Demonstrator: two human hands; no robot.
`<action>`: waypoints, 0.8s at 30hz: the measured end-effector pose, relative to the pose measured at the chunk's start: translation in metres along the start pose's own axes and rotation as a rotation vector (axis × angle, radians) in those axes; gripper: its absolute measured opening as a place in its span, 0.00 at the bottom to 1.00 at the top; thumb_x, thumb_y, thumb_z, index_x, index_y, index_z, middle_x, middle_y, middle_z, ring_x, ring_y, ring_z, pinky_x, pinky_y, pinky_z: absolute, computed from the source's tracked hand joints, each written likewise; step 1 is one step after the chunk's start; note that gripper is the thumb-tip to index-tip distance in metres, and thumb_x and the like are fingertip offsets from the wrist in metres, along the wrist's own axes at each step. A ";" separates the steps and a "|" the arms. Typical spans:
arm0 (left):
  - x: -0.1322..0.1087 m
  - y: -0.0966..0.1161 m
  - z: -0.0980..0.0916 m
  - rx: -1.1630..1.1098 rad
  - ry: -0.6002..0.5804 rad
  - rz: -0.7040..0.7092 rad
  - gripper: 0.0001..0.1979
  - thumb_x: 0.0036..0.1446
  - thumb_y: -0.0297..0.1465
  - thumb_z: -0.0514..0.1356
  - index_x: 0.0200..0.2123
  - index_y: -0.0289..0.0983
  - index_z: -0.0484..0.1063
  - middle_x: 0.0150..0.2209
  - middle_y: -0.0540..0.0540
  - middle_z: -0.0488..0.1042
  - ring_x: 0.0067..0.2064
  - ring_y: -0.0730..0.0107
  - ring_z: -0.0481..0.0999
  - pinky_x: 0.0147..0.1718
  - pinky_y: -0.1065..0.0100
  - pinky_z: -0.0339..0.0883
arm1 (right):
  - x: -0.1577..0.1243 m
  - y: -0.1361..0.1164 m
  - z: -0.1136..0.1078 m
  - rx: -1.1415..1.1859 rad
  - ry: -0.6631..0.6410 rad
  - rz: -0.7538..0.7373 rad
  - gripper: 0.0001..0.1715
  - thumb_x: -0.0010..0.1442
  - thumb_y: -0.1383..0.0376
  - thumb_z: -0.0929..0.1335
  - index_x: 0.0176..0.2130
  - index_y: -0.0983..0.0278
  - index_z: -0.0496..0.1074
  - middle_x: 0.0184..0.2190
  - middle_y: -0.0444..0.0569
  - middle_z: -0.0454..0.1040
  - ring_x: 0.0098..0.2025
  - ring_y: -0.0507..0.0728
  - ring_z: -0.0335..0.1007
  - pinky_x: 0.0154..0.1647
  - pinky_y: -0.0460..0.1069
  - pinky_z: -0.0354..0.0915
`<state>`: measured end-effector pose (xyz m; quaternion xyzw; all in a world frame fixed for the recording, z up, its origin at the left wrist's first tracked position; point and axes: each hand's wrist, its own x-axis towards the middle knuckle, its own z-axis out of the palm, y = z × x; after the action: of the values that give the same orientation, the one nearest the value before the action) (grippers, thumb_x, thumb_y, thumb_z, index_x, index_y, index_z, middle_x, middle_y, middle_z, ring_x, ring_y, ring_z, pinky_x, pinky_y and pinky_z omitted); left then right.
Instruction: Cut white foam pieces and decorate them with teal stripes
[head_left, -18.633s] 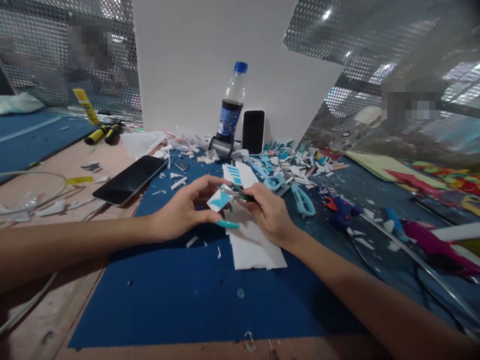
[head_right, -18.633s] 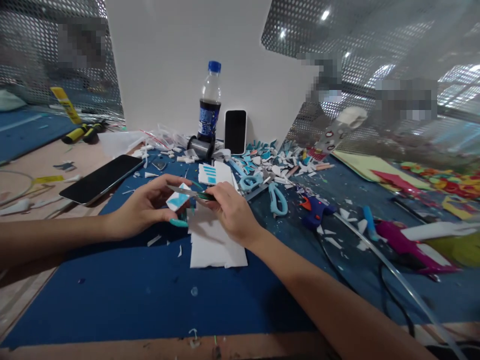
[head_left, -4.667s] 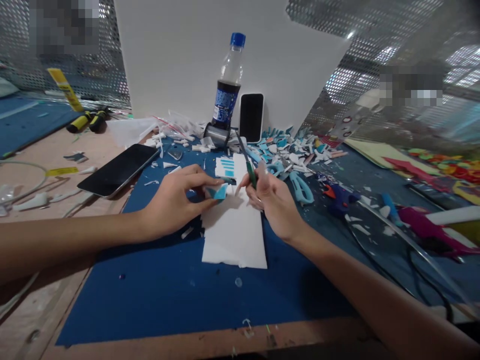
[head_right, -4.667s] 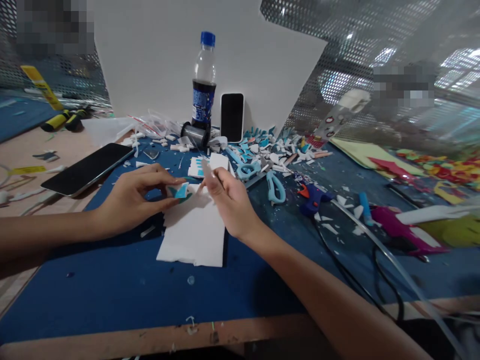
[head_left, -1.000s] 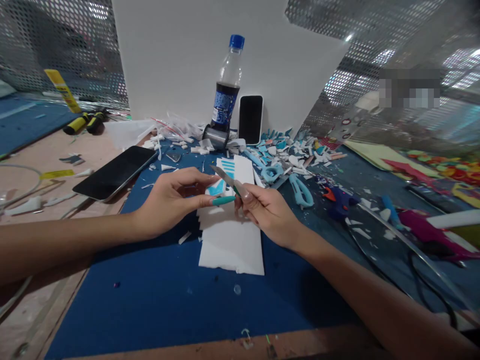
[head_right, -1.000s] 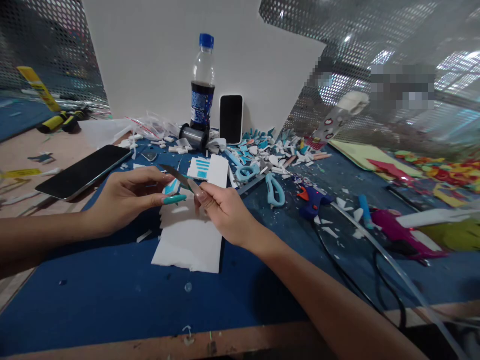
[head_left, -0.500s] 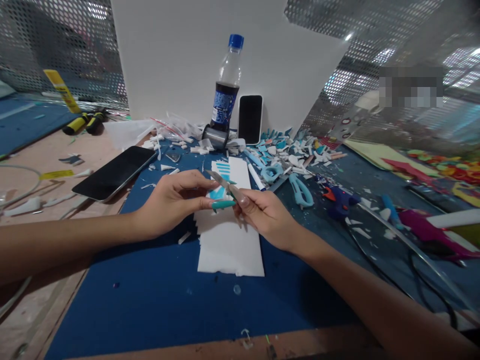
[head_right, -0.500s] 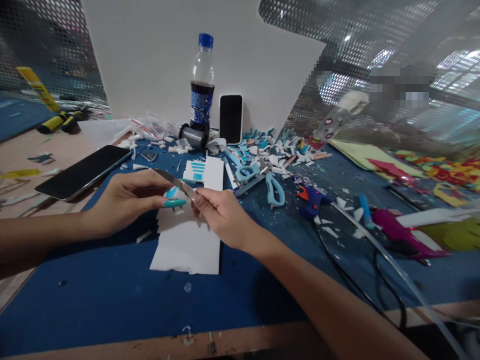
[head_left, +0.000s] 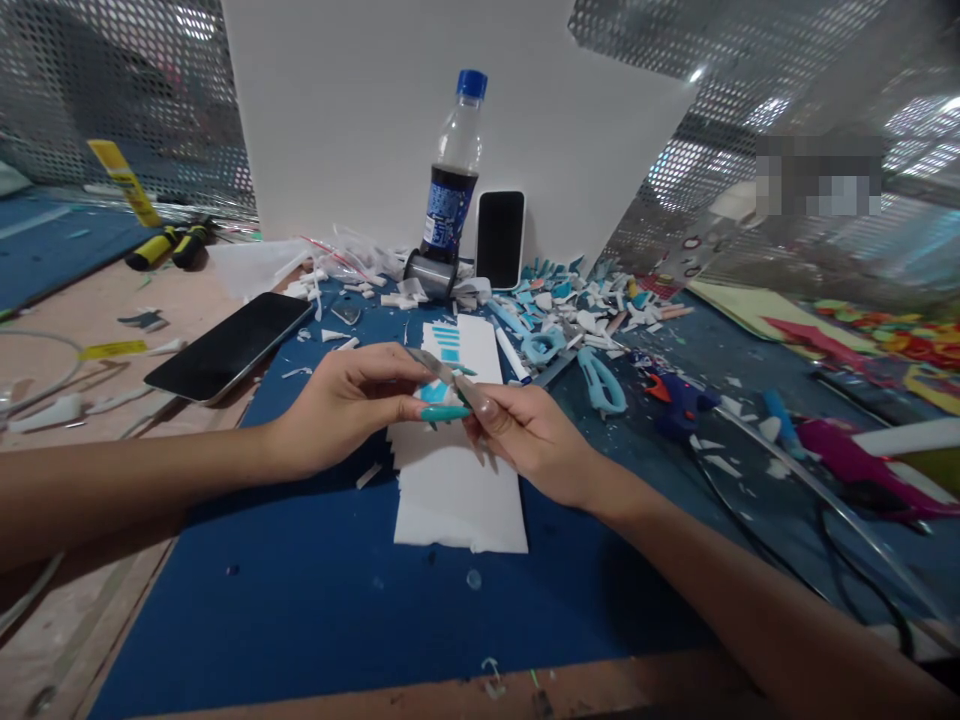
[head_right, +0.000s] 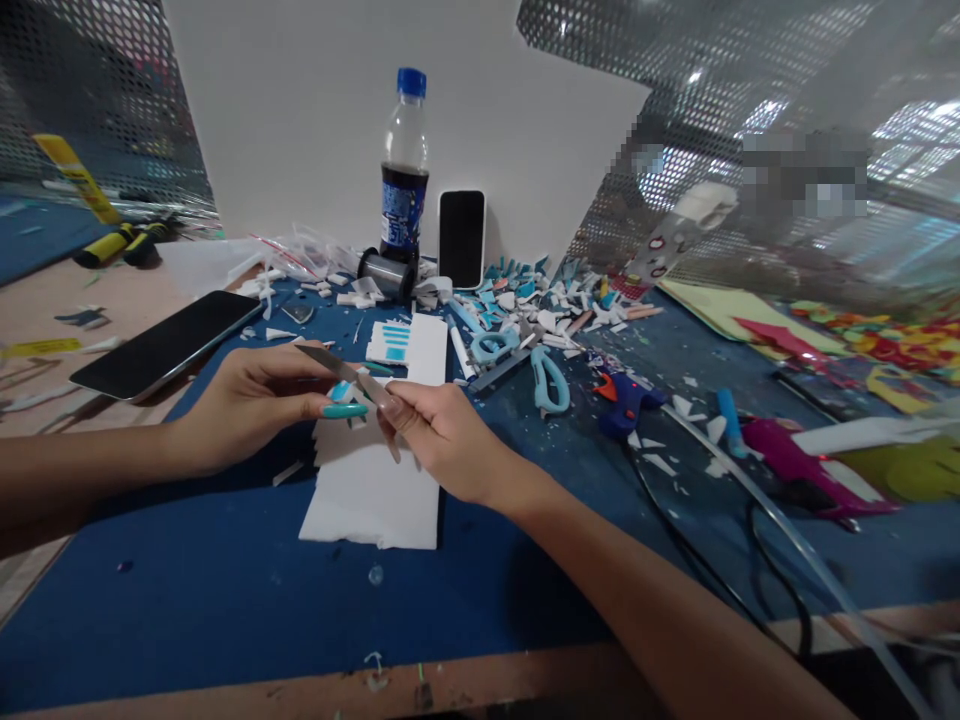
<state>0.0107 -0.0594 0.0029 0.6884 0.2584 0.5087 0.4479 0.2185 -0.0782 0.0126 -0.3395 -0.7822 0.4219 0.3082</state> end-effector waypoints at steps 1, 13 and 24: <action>0.000 0.000 0.000 -0.004 0.007 0.000 0.09 0.45 0.22 0.68 0.31 0.40 0.81 0.31 0.49 0.78 0.33 0.72 0.76 0.32 0.74 0.72 | 0.000 0.000 0.000 0.022 0.001 0.003 0.25 0.67 0.51 0.58 0.28 0.66 0.66 0.19 0.42 0.63 0.21 0.47 0.58 0.24 0.45 0.58; 0.000 -0.001 0.000 -0.011 -0.043 0.036 0.03 0.46 0.28 0.70 0.28 0.39 0.80 0.29 0.47 0.77 0.32 0.70 0.75 0.34 0.71 0.72 | -0.001 0.001 0.002 0.095 -0.034 -0.020 0.25 0.66 0.52 0.59 0.27 0.66 0.67 0.16 0.39 0.60 0.19 0.46 0.57 0.23 0.45 0.58; 0.000 0.000 -0.001 0.016 -0.051 0.066 0.02 0.49 0.28 0.69 0.29 0.39 0.80 0.27 0.49 0.74 0.30 0.75 0.72 0.30 0.74 0.69 | -0.001 0.000 0.004 0.199 -0.061 -0.009 0.25 0.66 0.52 0.60 0.26 0.66 0.67 0.13 0.36 0.56 0.14 0.45 0.51 0.18 0.44 0.57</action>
<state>0.0103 -0.0590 0.0030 0.7129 0.2279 0.5035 0.4317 0.2163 -0.0807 0.0110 -0.2905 -0.7470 0.5063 0.3182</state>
